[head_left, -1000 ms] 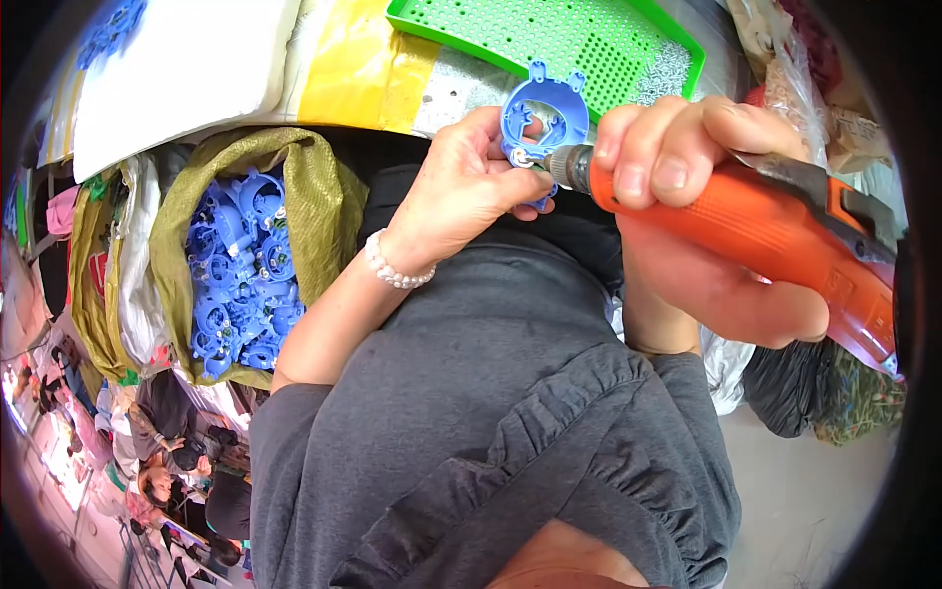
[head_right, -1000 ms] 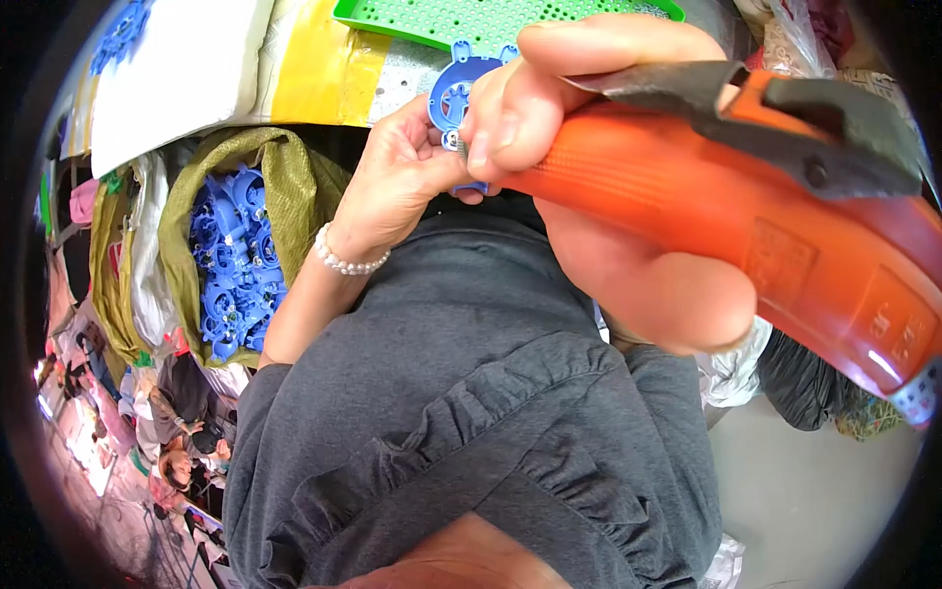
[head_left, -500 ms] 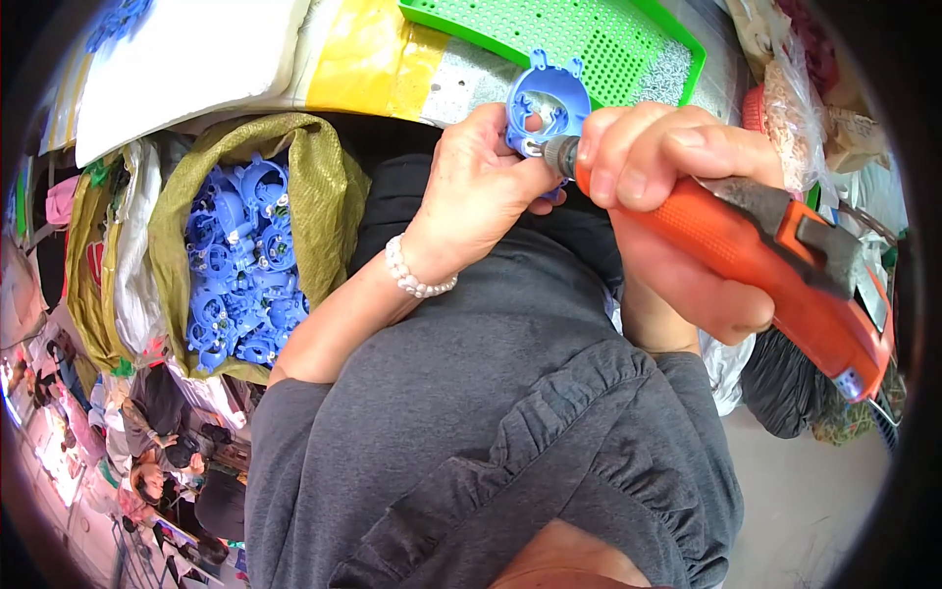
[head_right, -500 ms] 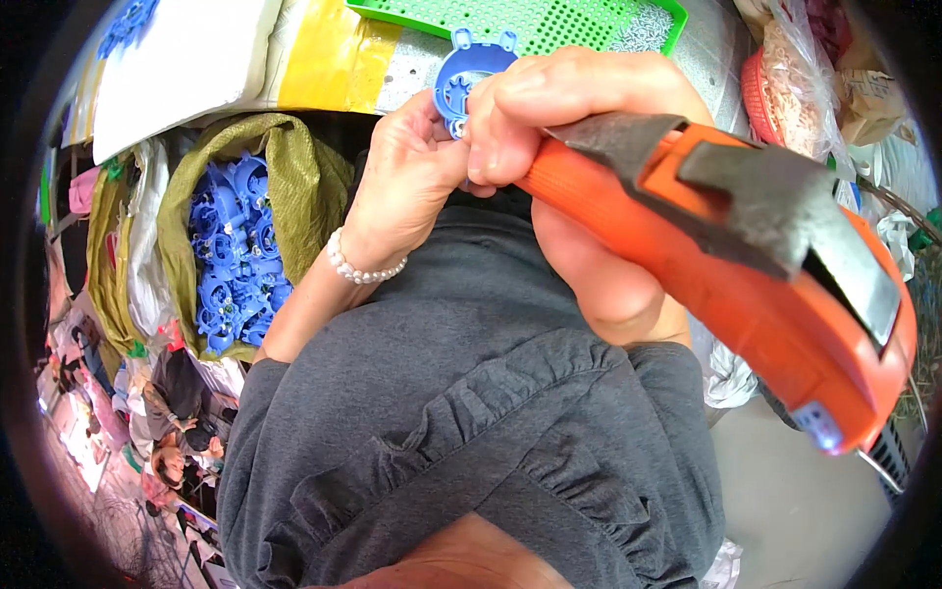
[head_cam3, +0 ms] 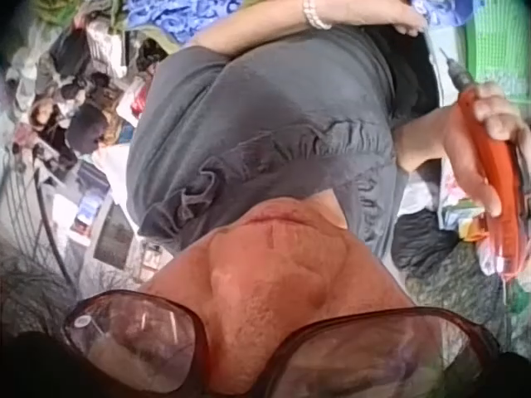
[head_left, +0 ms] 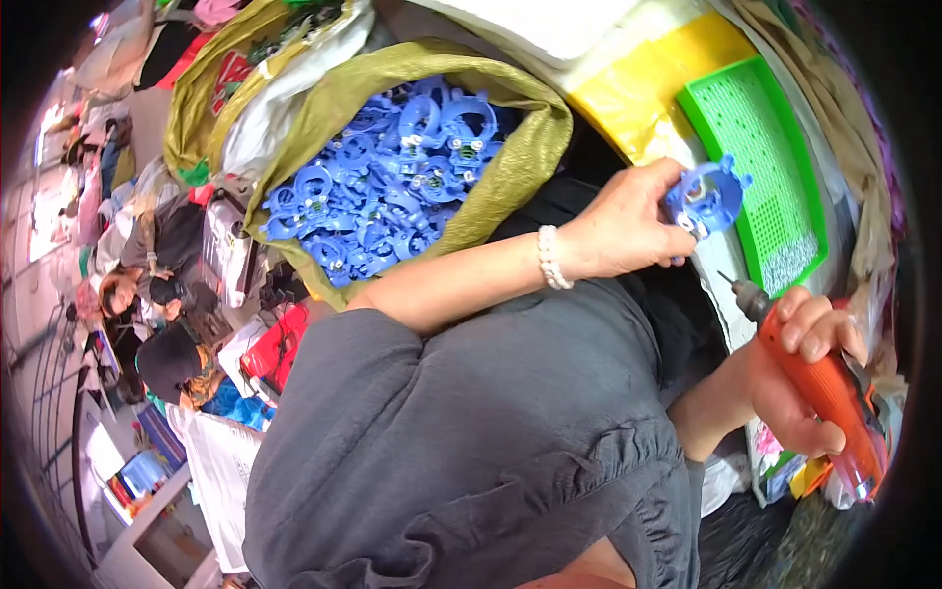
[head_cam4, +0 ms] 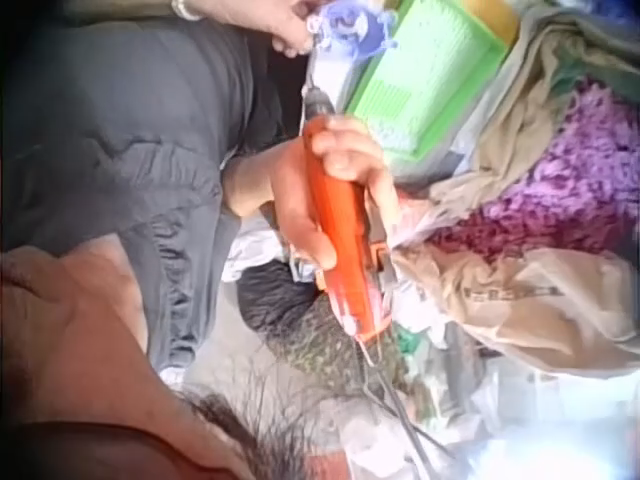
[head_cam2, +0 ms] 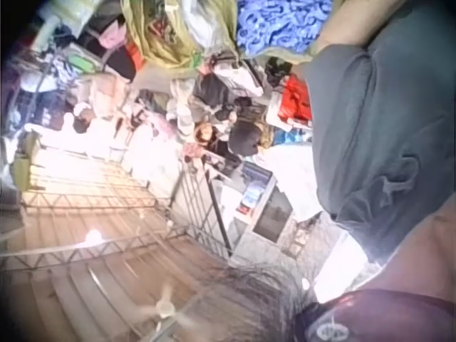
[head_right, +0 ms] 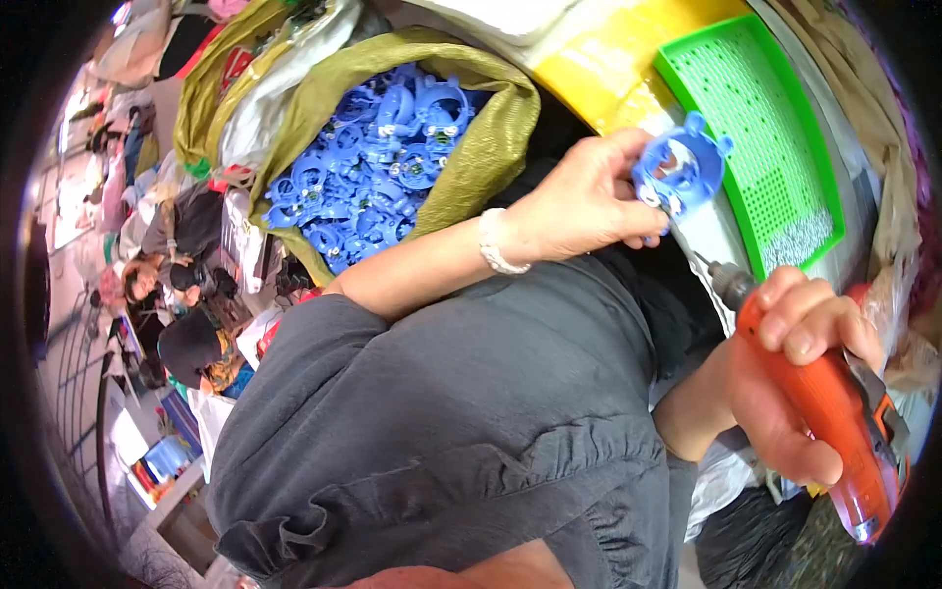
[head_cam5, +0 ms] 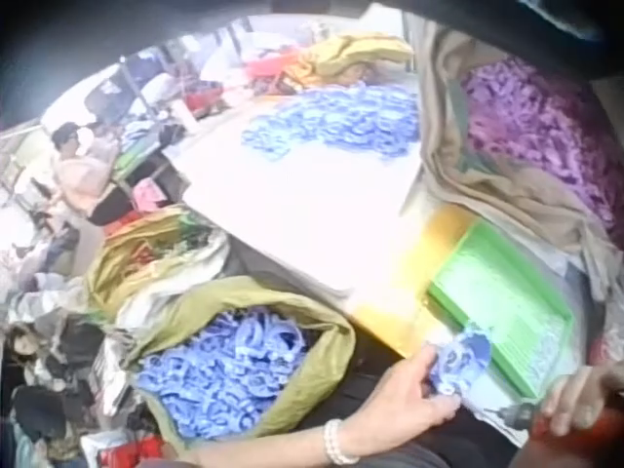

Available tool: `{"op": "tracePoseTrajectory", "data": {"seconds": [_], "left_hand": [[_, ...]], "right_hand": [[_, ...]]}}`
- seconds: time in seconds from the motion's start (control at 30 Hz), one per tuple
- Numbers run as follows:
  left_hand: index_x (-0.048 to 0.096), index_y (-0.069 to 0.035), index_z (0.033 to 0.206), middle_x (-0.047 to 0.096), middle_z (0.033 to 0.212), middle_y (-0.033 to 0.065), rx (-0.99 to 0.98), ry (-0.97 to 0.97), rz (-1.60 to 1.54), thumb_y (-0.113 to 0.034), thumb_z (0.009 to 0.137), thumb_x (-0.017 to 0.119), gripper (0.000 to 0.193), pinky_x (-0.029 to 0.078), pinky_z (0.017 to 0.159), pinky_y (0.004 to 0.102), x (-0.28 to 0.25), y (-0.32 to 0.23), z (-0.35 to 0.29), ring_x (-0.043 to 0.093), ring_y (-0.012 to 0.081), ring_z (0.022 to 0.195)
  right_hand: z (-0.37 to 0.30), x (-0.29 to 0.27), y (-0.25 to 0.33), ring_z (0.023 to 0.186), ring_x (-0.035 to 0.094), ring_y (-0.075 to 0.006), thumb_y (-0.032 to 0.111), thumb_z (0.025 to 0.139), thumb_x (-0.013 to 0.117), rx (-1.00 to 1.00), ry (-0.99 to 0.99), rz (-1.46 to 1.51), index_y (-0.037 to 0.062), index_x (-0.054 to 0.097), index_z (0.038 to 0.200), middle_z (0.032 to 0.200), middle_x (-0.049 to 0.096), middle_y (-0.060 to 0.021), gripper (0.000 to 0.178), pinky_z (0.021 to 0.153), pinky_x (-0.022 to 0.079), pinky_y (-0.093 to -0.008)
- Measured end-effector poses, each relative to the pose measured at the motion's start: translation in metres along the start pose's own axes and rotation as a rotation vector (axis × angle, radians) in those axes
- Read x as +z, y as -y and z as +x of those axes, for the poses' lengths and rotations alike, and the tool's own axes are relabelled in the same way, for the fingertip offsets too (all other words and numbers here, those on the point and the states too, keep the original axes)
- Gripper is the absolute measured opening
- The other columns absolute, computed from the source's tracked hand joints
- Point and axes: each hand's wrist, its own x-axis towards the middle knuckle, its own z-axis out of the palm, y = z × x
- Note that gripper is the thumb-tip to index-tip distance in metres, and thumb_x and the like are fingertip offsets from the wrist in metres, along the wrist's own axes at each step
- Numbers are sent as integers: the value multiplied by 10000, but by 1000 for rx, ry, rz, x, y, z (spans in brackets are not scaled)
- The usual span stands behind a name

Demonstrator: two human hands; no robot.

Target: Assembling blue plastic toy components using an electric screwdriver in a workshop environment.

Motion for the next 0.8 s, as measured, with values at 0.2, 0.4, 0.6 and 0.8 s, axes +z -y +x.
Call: {"op": "tracePoseTrajectory", "data": {"seconds": [0.2,0.4,0.6,0.8], "left_hand": [[518,23,1053,602,844,51,218,-258,145,27,696,648,380,509,576,240,-59,-46,-38,595,105,668],[523,-19,1070,597,880,18,352,-595,524,25,709,650,386,502,665,224,-136,-90,-94,581,81,758],[484,16,1231,620,1070,101,-21,-575,797,-76,769,645,498,480,814,280,-231,-99,-150,588,143,925],[455,24,1239,604,971,249,-27,-931,1437,-317,729,688,656,451,810,405,-253,-33,-135,599,349,893]], "right_hand": [[-7,-10,-6,683,495,-181,655,763,540,41,-64,31,-22,512,1161,813,531,-70,787,657,383,-334],[-10,-6,-7,680,497,-183,627,774,543,43,-65,54,-28,508,1162,813,534,-76,761,656,385,-333],[-14,-6,-10,682,500,-187,631,758,558,58,-125,80,-44,486,1150,801,524,-84,783,656,393,-335],[-18,-6,-10,688,507,-194,627,765,551,105,-154,86,-45,484,1149,802,522,-86,777,676,407,-346]]}}
